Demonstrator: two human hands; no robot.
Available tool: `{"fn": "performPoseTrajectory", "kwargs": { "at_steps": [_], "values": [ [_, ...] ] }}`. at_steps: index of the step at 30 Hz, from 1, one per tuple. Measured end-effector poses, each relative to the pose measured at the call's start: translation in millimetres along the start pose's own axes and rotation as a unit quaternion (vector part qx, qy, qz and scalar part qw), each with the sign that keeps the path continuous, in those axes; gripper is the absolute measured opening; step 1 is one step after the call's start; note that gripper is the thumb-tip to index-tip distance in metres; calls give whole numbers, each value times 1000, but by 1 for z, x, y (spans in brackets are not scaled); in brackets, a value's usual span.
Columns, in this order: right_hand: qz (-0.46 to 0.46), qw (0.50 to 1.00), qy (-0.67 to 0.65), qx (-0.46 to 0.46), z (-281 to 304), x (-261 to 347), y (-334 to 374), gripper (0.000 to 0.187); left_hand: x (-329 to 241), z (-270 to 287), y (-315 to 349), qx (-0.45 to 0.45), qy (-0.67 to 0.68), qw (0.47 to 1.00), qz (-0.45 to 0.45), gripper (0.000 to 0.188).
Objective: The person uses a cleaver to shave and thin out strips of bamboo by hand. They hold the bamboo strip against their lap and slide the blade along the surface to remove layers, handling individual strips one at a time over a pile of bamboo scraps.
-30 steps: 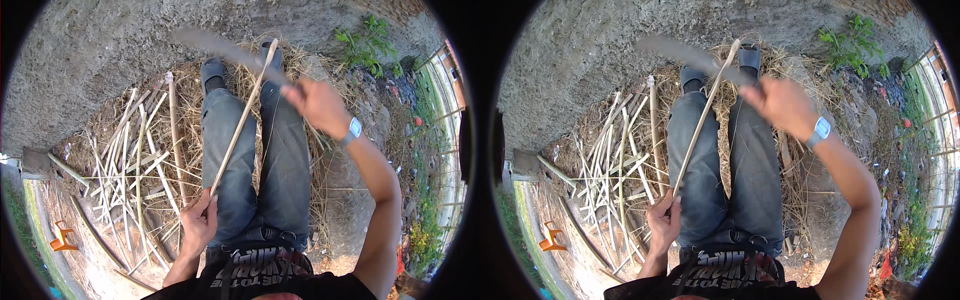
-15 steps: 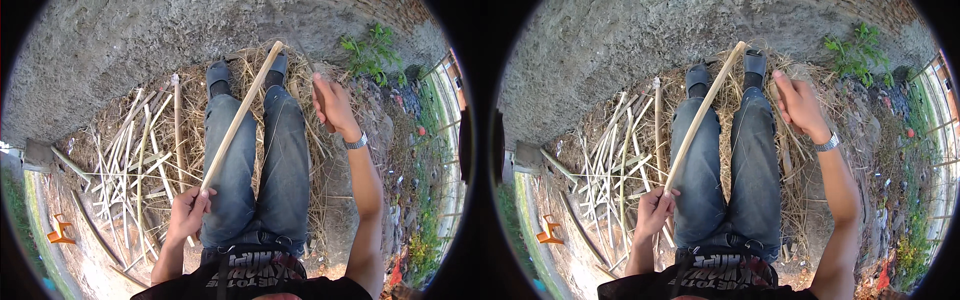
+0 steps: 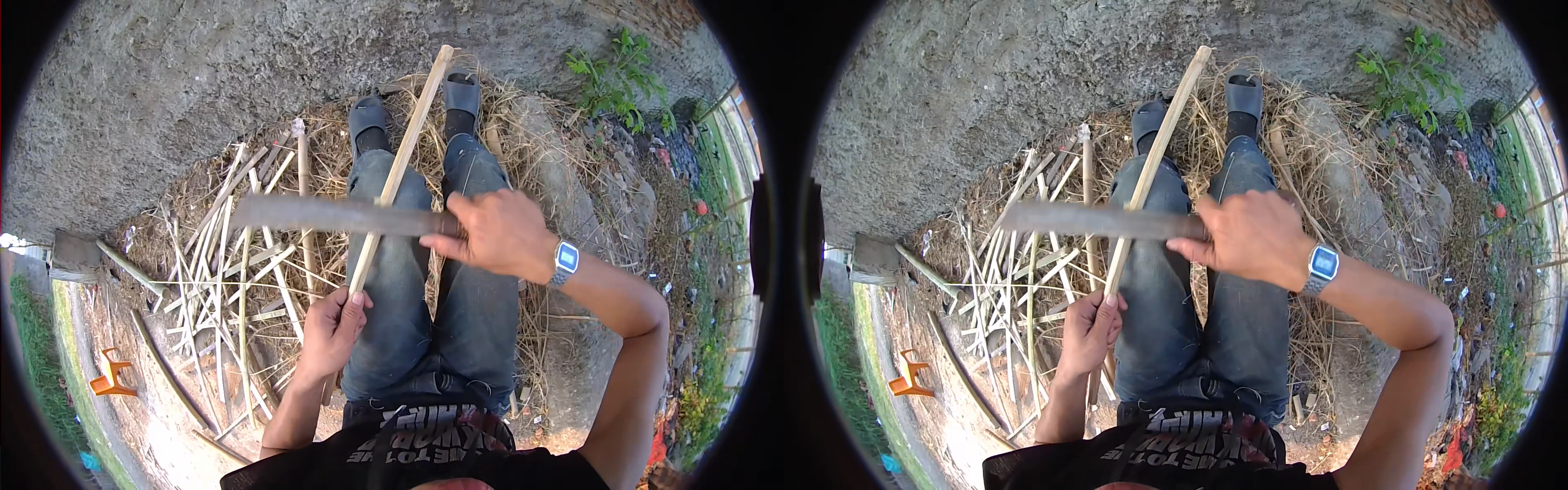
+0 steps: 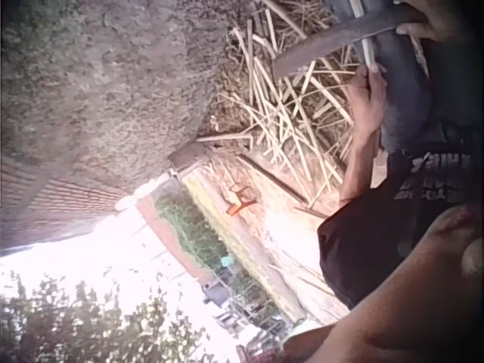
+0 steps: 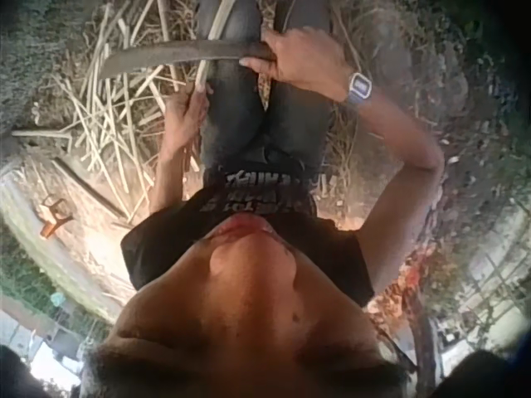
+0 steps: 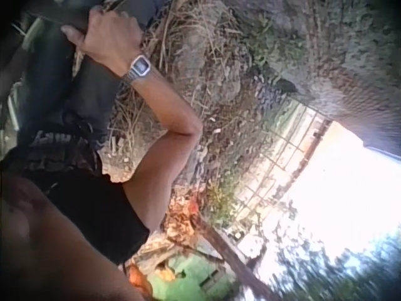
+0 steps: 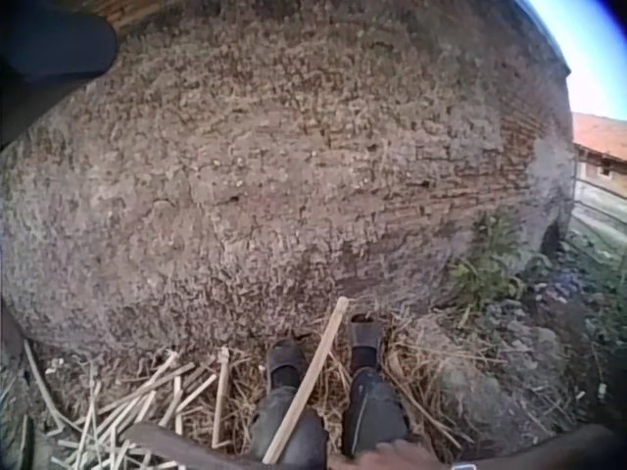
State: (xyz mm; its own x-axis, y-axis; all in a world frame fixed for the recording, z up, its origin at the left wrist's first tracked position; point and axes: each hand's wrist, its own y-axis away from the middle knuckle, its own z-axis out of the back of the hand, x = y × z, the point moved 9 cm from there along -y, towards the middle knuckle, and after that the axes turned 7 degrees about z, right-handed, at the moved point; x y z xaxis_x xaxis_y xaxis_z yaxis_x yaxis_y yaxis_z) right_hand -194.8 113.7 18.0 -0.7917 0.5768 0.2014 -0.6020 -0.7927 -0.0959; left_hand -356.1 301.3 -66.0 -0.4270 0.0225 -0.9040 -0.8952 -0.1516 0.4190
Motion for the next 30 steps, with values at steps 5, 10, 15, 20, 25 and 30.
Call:
{"fn": "performPoseTrajectory", "kwargs": {
  "at_steps": [5,10,15,20,25,30],
  "values": [
    [-156,985,-37,-55,46,-111,-31,66,-4,-4,6,20,-30,999,3,33],
    [-68,998,-17,5,20,-41,-20,68,-4,0,-1,7,-44,999,-2,32],
    [-51,995,66,-58,19,-51,-19,70,10,14,15,-10,-64,998,4,32],
    [-335,910,-67,-234,88,-292,9,79,33,25,25,23,-41,999,12,33],
    [-294,853,-352,-250,44,-219,23,73,42,9,17,141,145,968,151,43],
    [-114,978,-129,-114,36,-86,-11,66,19,-22,-3,247,293,900,208,43]
  ]
}}
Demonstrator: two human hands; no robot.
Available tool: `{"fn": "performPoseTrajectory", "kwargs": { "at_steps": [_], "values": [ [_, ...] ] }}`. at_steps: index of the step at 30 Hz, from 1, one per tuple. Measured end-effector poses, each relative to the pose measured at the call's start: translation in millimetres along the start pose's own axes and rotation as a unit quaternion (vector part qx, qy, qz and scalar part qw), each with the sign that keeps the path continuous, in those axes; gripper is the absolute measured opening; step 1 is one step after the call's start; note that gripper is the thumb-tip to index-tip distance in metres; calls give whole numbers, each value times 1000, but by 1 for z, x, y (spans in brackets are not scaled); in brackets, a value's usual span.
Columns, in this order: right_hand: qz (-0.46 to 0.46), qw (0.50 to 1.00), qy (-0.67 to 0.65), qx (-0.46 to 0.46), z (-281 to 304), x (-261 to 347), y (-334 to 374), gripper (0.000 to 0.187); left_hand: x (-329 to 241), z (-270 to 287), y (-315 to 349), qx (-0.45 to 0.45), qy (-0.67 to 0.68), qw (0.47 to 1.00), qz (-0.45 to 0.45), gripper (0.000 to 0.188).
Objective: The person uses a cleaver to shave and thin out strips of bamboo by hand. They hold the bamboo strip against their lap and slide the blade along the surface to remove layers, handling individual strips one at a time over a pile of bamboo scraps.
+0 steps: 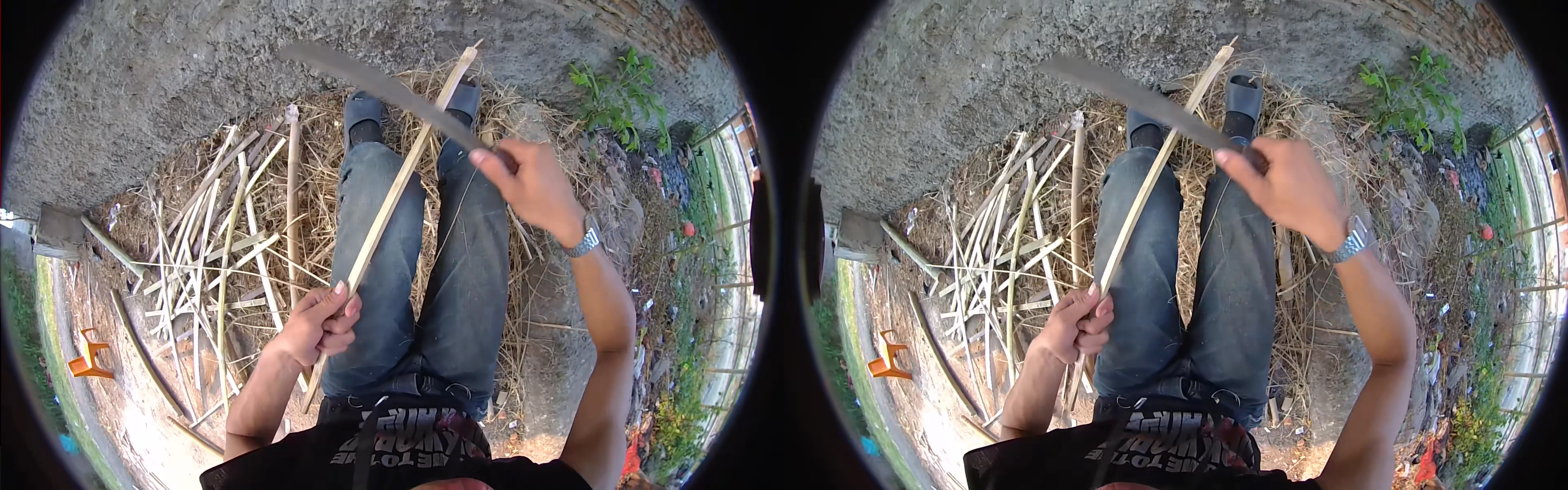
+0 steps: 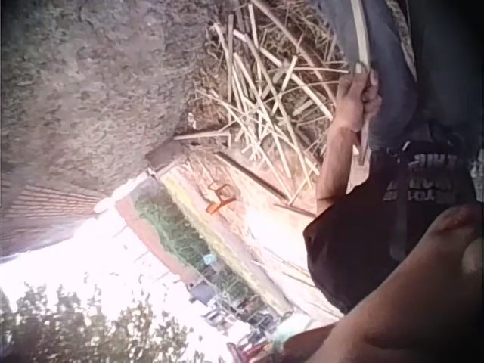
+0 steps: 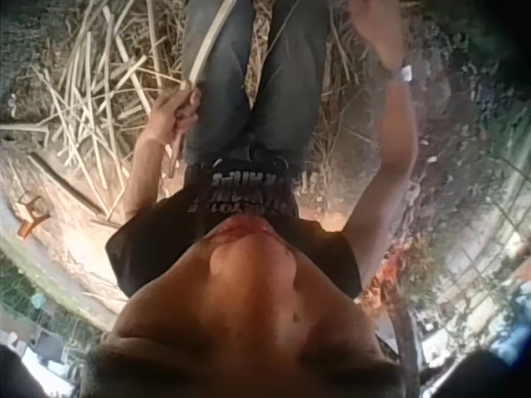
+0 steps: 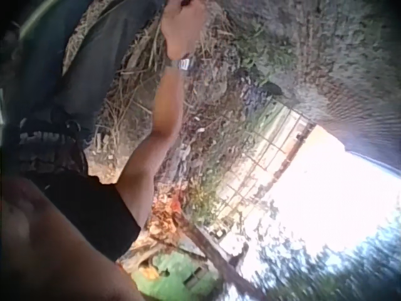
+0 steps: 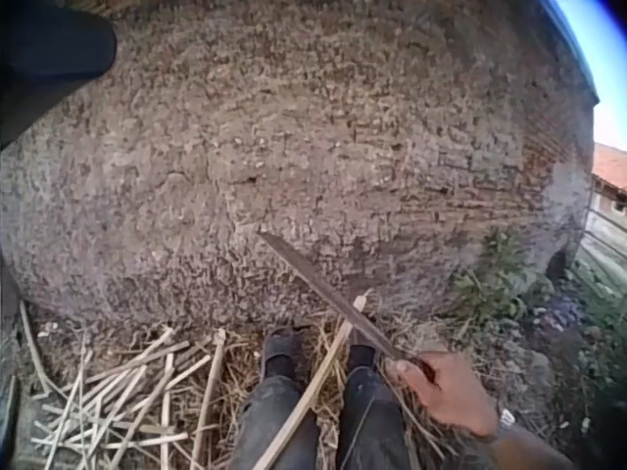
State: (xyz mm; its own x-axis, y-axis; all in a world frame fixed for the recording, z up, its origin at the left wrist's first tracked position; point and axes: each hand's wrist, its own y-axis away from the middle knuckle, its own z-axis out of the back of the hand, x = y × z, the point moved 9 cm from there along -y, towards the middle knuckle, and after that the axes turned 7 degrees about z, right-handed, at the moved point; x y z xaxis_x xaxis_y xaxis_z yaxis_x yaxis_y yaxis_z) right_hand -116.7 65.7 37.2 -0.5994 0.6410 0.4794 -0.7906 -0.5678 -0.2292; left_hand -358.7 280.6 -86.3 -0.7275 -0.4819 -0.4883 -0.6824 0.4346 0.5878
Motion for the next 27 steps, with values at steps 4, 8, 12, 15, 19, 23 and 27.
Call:
{"fn": "performPoseTrajectory", "kwargs": {
  "at_steps": [4,8,12,15,19,23,27],
  "values": [
    [42,989,-33,136,-42,51,15,57,-1,-14,-7,17,56,998,26,38],
    [125,976,41,173,-65,90,51,62,5,-16,-7,30,68,997,23,41],
    [120,978,133,105,-43,64,26,65,6,-18,-2,40,78,996,4,41],
    [65,986,141,64,-14,27,-16,68,1,-24,-4,25,59,998,8,41],
    [25,996,82,23,-19,14,-25,69,-3,-24,-3,44,58,997,16,41],
    [113,975,111,155,-62,85,27,67,2,-17,-4,36,55,998,16,41],
    [64,979,168,96,-36,49,-5,78,19,4,17,34,37,999,5,43]
  ]
}}
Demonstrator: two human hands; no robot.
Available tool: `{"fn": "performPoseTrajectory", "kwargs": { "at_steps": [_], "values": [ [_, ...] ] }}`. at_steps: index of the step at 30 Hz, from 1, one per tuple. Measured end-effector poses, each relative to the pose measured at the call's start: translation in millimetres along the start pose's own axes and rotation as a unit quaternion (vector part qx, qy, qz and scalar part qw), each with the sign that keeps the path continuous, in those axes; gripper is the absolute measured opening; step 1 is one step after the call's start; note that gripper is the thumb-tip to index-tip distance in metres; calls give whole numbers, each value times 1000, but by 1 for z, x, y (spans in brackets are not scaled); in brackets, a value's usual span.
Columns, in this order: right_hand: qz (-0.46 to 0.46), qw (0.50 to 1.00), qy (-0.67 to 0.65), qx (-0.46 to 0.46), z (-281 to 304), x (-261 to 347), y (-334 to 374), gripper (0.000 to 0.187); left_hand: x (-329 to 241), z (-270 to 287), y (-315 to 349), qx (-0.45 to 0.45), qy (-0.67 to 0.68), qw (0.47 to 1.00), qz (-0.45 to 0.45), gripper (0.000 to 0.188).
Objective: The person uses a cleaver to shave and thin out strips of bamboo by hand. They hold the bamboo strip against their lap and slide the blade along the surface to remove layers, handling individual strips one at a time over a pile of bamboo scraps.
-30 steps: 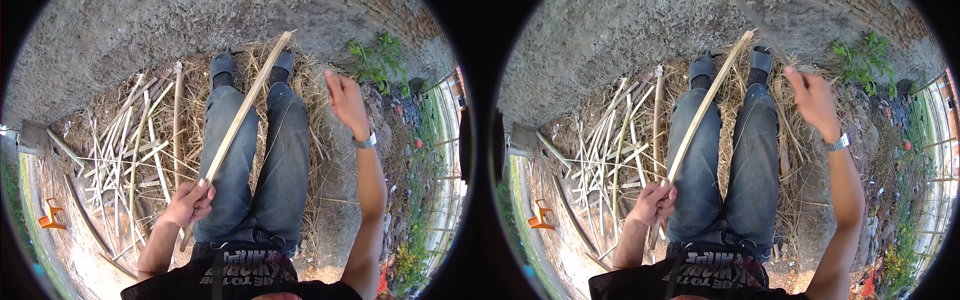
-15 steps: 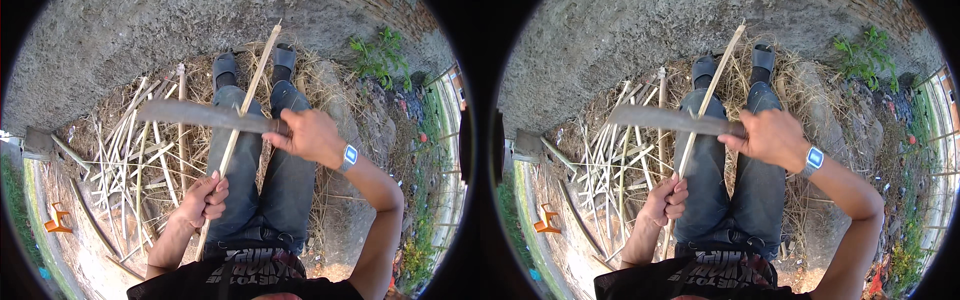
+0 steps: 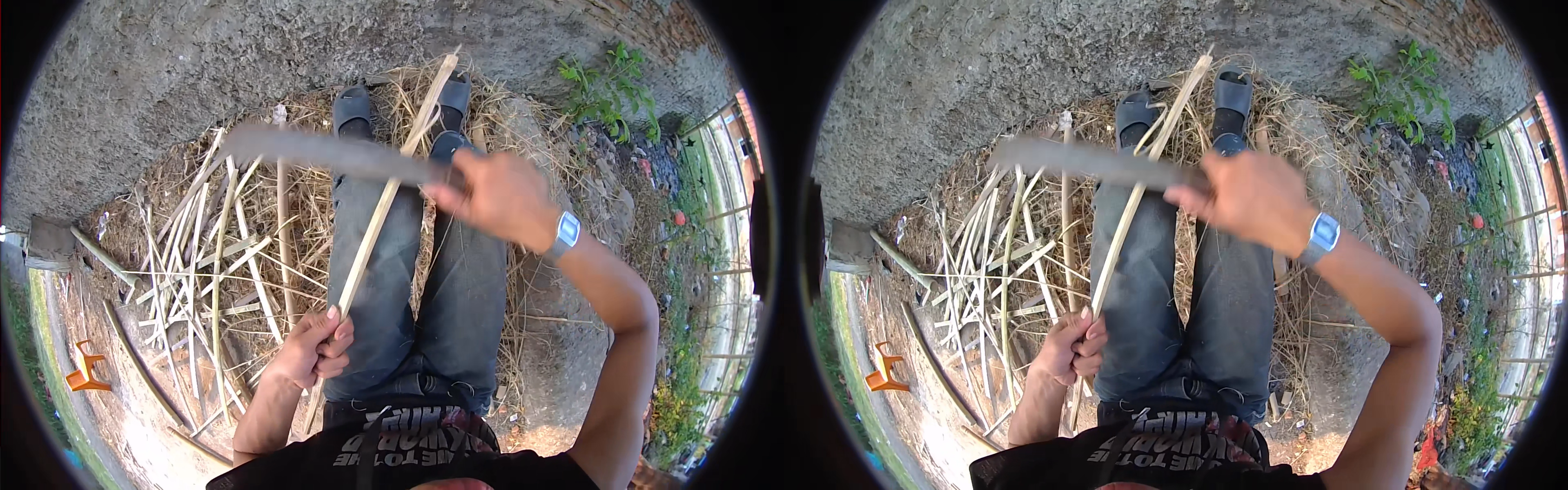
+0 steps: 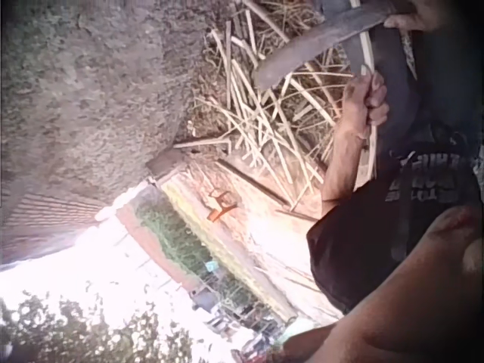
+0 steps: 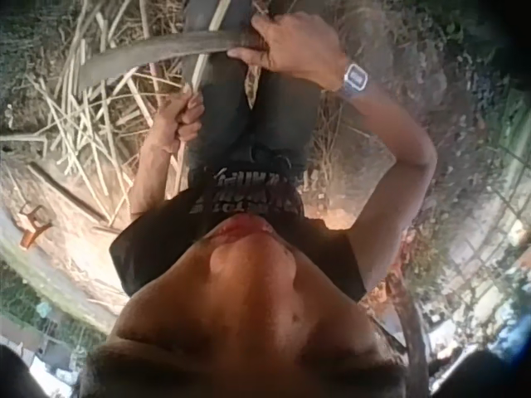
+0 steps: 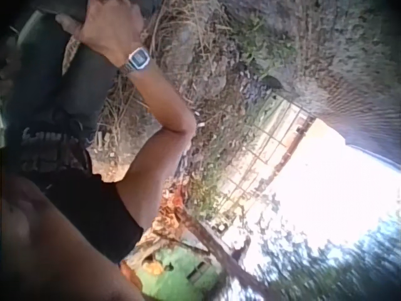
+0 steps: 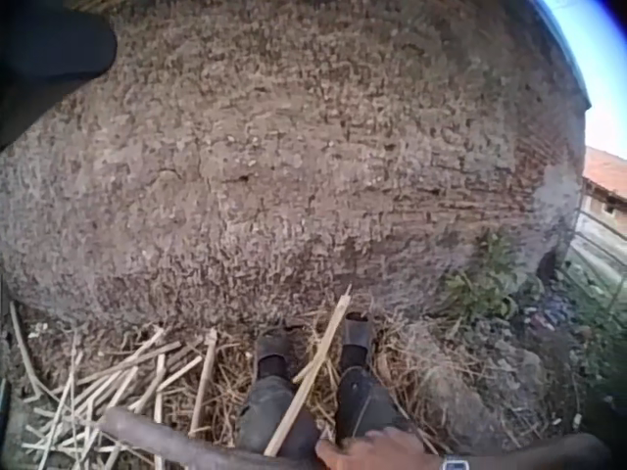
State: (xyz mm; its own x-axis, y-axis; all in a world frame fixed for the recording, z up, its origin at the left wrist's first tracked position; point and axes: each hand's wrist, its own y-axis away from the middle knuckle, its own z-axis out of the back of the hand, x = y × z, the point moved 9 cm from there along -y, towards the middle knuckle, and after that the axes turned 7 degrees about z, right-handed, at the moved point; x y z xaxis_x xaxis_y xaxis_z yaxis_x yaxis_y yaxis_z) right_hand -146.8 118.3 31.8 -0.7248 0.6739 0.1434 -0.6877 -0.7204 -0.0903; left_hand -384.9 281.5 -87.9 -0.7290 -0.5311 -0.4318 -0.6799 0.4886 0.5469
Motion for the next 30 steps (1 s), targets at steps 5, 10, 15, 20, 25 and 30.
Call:
{"fn": "performPoseTrajectory", "kwargs": {
  "at_steps": [5,10,15,20,25,30],
  "values": [
    [-222,959,-55,-166,33,-220,-12,74,14,33,19,-32,-31,999,5,43],
    [-308,878,-337,-147,-10,-180,21,70,10,31,17,-15,20,1000,12,41],
    [-72,977,-179,-90,10,-46,13,66,-5,0,-21,96,123,987,39,40],
    [44,975,-212,56,-15,41,31,66,-10,-47,-33,265,349,896,66,35],
    [82,986,-141,38,-21,48,39,67,1,-61,-26,341,428,835,54,34],
    [9,990,-140,-2,-7,9,12,65,-5,-67,-30,353,447,820,55,36]
  ]
}}
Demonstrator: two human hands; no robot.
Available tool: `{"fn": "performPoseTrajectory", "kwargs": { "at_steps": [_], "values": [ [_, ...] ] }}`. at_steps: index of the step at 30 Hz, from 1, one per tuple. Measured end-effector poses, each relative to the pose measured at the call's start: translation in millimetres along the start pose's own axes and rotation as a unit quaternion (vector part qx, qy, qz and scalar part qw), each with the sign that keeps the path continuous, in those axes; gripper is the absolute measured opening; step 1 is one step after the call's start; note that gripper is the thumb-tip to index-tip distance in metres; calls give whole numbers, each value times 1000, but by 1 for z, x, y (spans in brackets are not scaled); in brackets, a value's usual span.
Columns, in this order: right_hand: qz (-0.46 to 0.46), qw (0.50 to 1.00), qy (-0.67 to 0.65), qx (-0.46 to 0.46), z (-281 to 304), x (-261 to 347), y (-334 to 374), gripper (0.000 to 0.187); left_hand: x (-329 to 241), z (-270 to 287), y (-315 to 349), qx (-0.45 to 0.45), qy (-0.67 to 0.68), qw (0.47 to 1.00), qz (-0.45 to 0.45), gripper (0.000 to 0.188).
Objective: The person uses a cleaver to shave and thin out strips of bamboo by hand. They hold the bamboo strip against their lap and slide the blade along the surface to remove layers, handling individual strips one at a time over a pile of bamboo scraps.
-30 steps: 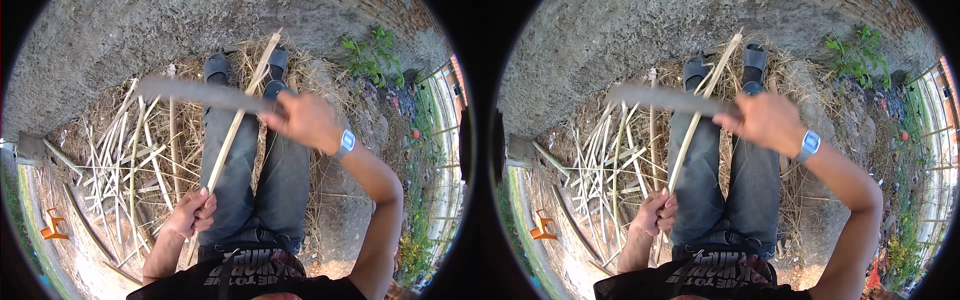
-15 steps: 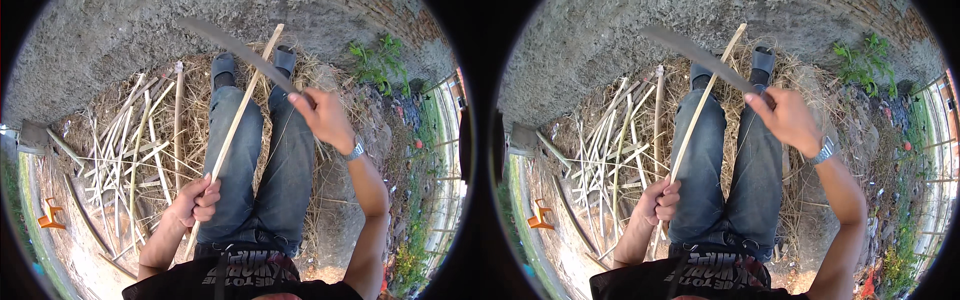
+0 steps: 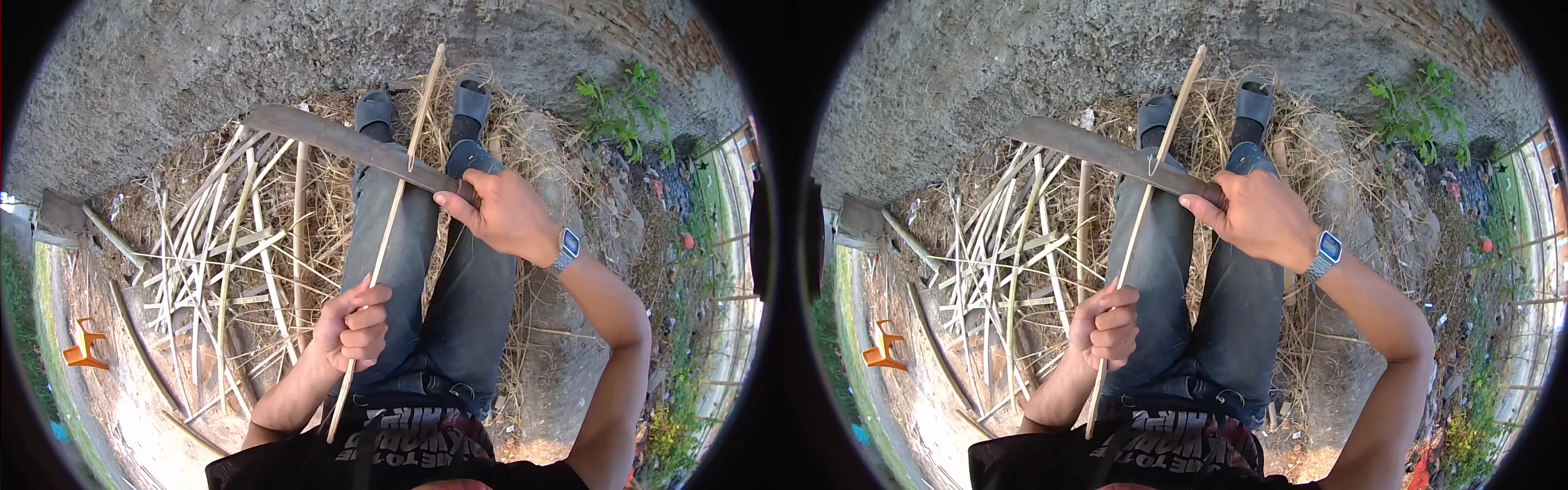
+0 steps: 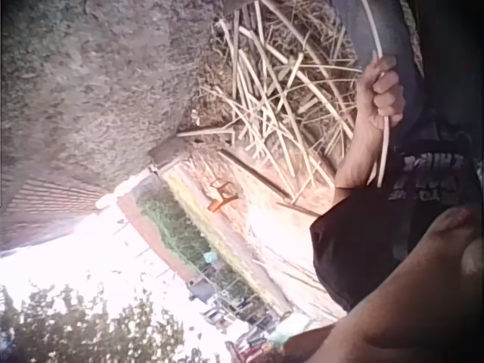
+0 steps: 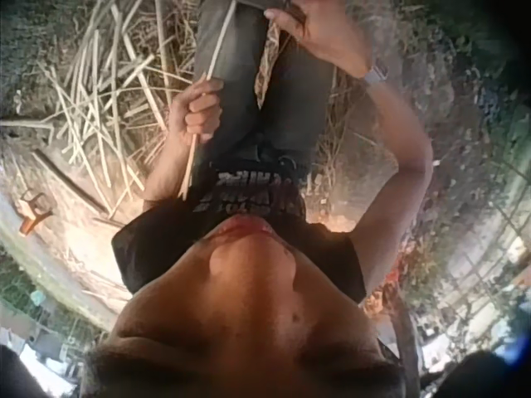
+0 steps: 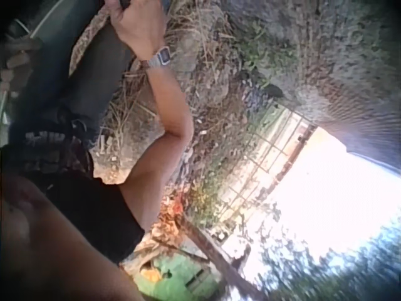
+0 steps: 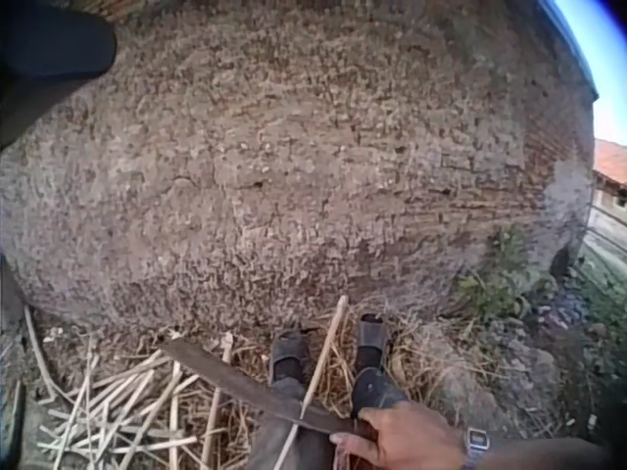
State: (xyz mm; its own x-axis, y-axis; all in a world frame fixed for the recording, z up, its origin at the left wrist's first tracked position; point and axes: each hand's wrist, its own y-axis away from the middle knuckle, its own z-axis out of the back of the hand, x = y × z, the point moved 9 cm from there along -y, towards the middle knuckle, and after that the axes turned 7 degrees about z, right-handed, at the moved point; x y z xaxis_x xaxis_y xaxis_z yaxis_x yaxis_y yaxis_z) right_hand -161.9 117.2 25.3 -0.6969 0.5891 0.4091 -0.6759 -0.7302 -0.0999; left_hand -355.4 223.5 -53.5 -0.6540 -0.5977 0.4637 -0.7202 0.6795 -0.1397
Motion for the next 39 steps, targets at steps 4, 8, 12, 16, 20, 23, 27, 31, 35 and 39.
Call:
{"fn": "performPoseTrajectory", "kwargs": {
  "at_steps": [4,8,12,16,20,23,27,31,35,39],
  "values": [
    [38,995,-32,88,-33,38,18,71,-9,4,5,-6,-21,1000,-2,36],
    [77,989,66,107,-35,50,22,75,-9,9,20,-33,-52,998,1,34],
    [-61,993,45,-94,43,-73,-39,66,-2,5,40,-61,-63,996,16,37],
    [-218,954,-76,-193,73,-198,-44,68,-7,10,55,-75,-146,986,32,40],
    [-232,849,-408,-242,51,-169,-25,56,-56,-6,73,-245,-399,874,-131,42],
    [-104,860,-466,-181,53,-72,-21,33,-58,-111,37,11,-493,829,-264,42],
    [-3,841,-519,-153,58,31,-2,28,-58,-176,-16,72,-560,700,-438,36],
    [5,933,-338,-120,58,45,4,30,-65,-151,-73,93,-527,707,-462,31],
    [-9,968,-207,-143,54,38,15,27,-55,-124,-81,53,-505,725,-465,37],
    [-34,970,-182,-155,53,5,26,28,-65,-116,-16,-229,-516,549,-616,49]
  ]
}}
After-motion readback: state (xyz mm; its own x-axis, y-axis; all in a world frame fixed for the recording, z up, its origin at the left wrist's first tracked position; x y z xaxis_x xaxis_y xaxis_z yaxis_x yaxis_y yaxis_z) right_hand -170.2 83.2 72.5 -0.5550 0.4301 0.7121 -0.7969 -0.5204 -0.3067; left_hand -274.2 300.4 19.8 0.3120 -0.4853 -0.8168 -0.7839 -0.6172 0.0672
